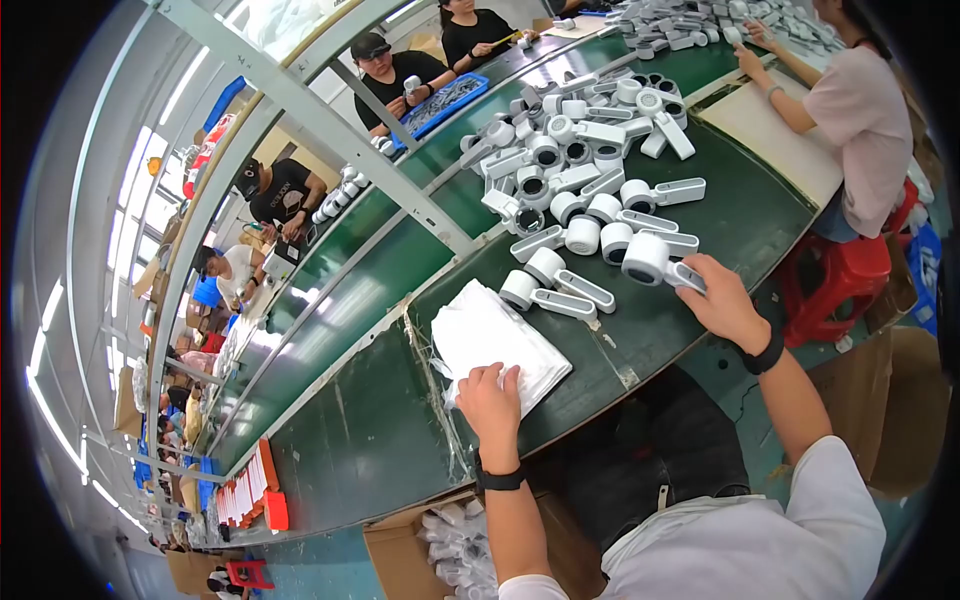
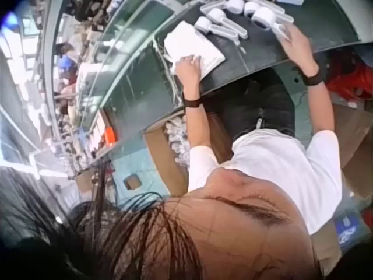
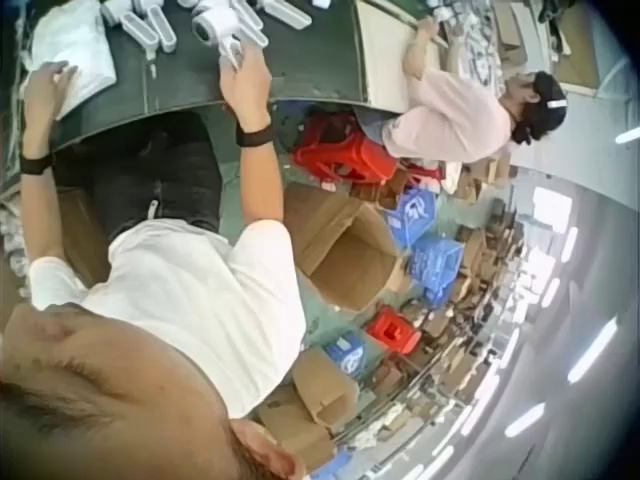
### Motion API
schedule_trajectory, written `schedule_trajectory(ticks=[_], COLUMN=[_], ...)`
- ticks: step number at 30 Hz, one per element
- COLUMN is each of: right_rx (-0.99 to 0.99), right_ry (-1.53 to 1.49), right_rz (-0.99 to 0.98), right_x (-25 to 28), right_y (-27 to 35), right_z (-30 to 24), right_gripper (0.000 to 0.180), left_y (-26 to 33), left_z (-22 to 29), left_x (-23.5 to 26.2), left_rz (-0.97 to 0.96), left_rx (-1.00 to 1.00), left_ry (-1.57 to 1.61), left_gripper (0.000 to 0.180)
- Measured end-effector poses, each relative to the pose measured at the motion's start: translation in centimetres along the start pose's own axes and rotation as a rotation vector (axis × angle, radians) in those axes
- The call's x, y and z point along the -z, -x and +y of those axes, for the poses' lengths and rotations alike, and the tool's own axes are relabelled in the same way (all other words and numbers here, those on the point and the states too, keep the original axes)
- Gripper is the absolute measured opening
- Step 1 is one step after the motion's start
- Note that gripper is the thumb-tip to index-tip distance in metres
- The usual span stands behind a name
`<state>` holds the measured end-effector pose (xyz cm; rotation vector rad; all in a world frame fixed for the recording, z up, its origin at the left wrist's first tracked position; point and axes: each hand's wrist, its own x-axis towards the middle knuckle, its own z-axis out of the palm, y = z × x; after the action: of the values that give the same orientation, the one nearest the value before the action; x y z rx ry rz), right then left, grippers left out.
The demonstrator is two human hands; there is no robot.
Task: The person picks up a handheld fan, slides it into a plastic bag, and places the bagged fan into a cardboard box, repeating the process for several fans.
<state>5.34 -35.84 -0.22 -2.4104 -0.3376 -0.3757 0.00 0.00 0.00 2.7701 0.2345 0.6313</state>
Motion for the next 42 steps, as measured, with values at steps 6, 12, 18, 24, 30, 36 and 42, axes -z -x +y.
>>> schedule_trajectory(ticks=[6, 12, 18, 24, 30, 36, 42], right_rx=[-0.283, -0.294, -0.393, -0.212, -0.275, -0.219, -0.28], right_ry=[-0.912, -1.059, -1.141, -1.095, -0.901, -1.014, -0.948], right_rz=[-0.135, -0.248, -0.368, -0.267, -0.078, -0.049, -0.063], right_x=[-0.2, -1.5, -3.4, -6.6, -8.5, -9.7, -10.4], right_y=[1.6, 3.1, 4.0, 5.0, 4.7, 4.3, 2.7], right_z=[-4.1, -6.2, -9.6, -12.3, -14.6, -14.6, -14.5], right_gripper=[0.031, 0.032, 0.051, 0.059, 0.07, 0.065, 0.053], left_y=[-0.4, 0.2, 2.5, 4.4, 5.2, 4.9, 4.6], left_z=[-1.6, -0.7, 1.9, 4.0, 4.7, 4.8, 4.8], left_x=[0.2, 1.3, 2.1, 2.3, 1.2, 0.4, -0.1], left_rz=[-0.073, 0.067, 0.065, -0.07, -0.044, -0.058, -0.098], left_rx=[-0.033, -0.123, 0.048, 0.308, 0.336, 0.347, 0.386], left_ry=[-0.076, 0.063, 0.521, 1.03, 1.126, 1.182, 1.281], left_gripper=[0.014, 0.012, 0.012, 0.019, 0.02, 0.02, 0.02])
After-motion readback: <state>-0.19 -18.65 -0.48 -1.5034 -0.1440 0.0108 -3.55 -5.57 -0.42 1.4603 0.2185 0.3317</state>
